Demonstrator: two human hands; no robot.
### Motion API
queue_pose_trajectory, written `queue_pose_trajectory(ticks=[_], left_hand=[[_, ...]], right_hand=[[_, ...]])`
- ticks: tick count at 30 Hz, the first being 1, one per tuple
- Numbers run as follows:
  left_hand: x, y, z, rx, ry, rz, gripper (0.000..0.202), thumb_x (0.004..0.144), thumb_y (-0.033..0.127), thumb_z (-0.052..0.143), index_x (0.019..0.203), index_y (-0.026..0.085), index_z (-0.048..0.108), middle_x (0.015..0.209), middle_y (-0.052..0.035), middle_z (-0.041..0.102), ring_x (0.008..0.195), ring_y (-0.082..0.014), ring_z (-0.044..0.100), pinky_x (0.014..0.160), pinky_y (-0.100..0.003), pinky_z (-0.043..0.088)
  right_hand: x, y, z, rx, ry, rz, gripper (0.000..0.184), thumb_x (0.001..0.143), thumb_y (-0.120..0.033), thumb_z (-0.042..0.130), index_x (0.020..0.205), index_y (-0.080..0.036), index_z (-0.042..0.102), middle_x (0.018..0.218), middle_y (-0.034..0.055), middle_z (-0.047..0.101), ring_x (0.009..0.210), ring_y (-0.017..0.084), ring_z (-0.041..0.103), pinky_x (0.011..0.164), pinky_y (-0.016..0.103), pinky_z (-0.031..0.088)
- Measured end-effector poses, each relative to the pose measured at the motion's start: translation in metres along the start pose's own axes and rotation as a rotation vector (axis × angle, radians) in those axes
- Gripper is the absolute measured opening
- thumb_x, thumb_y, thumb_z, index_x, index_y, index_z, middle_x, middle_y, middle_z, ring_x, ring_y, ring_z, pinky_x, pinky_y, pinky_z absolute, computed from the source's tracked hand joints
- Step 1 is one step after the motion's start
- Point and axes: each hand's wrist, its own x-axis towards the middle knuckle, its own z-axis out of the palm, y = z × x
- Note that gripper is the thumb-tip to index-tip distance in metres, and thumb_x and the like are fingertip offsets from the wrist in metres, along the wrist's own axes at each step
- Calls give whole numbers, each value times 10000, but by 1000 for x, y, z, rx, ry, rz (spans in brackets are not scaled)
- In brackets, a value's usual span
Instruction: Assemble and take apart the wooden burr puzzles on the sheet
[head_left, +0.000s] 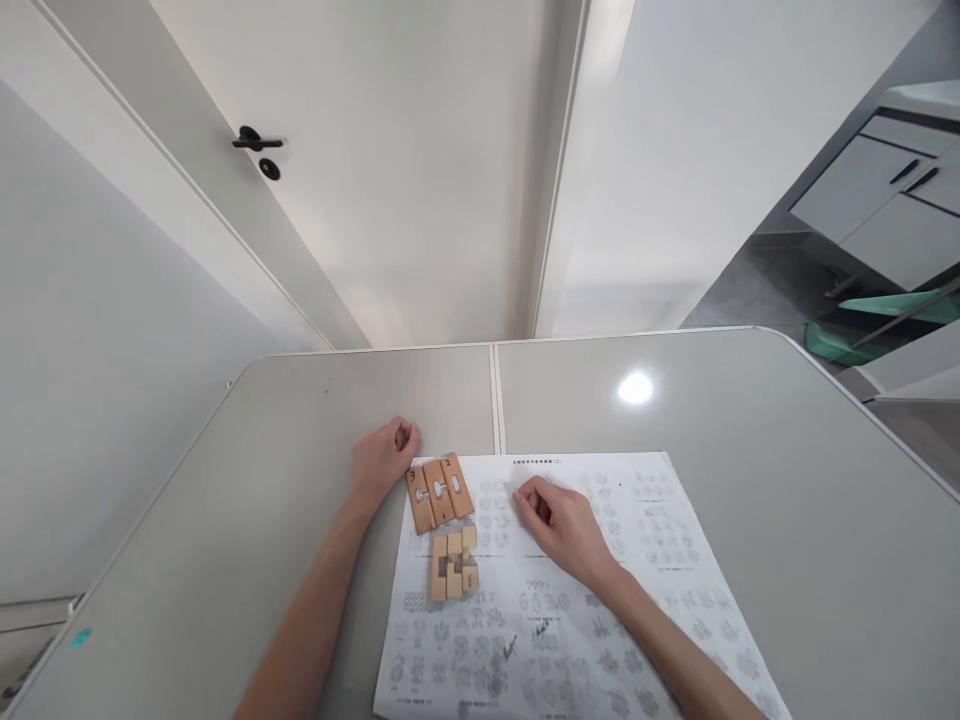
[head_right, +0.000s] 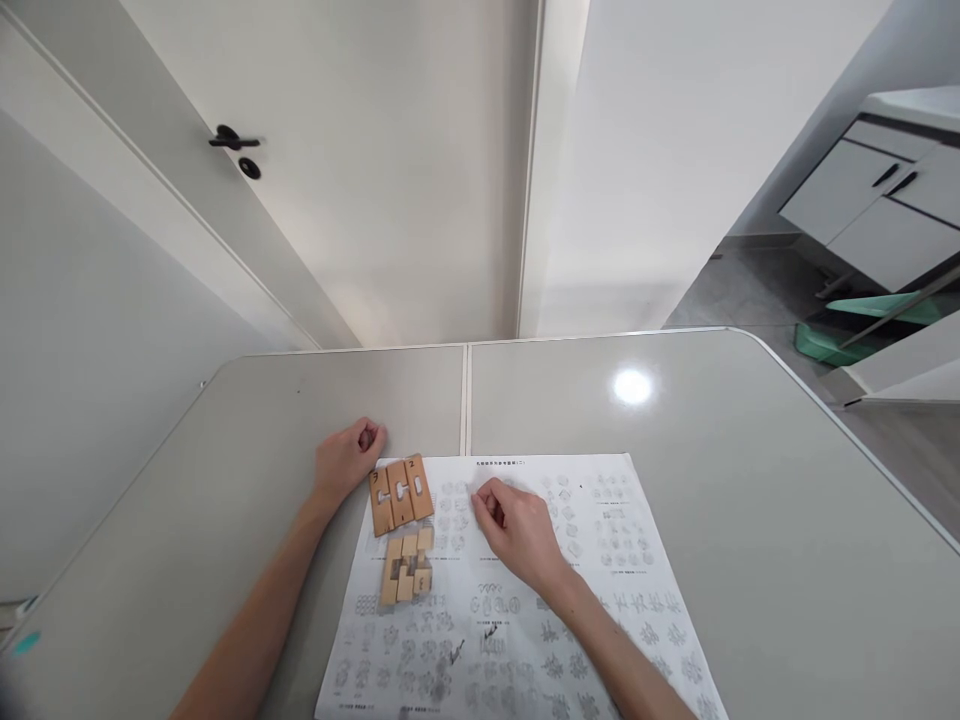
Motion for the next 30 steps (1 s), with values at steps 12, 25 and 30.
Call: queue_pose_trajectory(ticks=[12, 25, 30], left_hand=[[0, -1, 0, 6, 1, 6, 307, 982, 409, 513, 769, 217, 622, 630, 15, 619, 594, -154, 558, 592, -260, 272], [1, -3, 3, 9, 13, 3, 303, 980, 414, 519, 768, 224, 626, 629, 14, 625, 603, -162, 575, 594, -266, 281], [1, -3, 3, 4, 13, 10, 310, 984, 421, 513, 771, 227, 626, 622, 15, 618, 601, -161, 572, 593, -267, 275]], right_hand=[[0, 2, 2, 12, -2, -5, 332, 1070, -395, 456, 793, -238, 549, 603, -40, 549, 527, 148, 486, 557, 261, 381], [0, 6, 4, 29, 4, -6, 306, 1062, -386, 472, 806, -239, 552, 606, -36, 547, 532, 151, 484, 559, 269, 378], [0, 6, 4, 20, 7, -8, 304, 1060, -381, 474, 802, -239, 550, 597, -39, 543, 524, 151, 483, 556, 264, 379]])
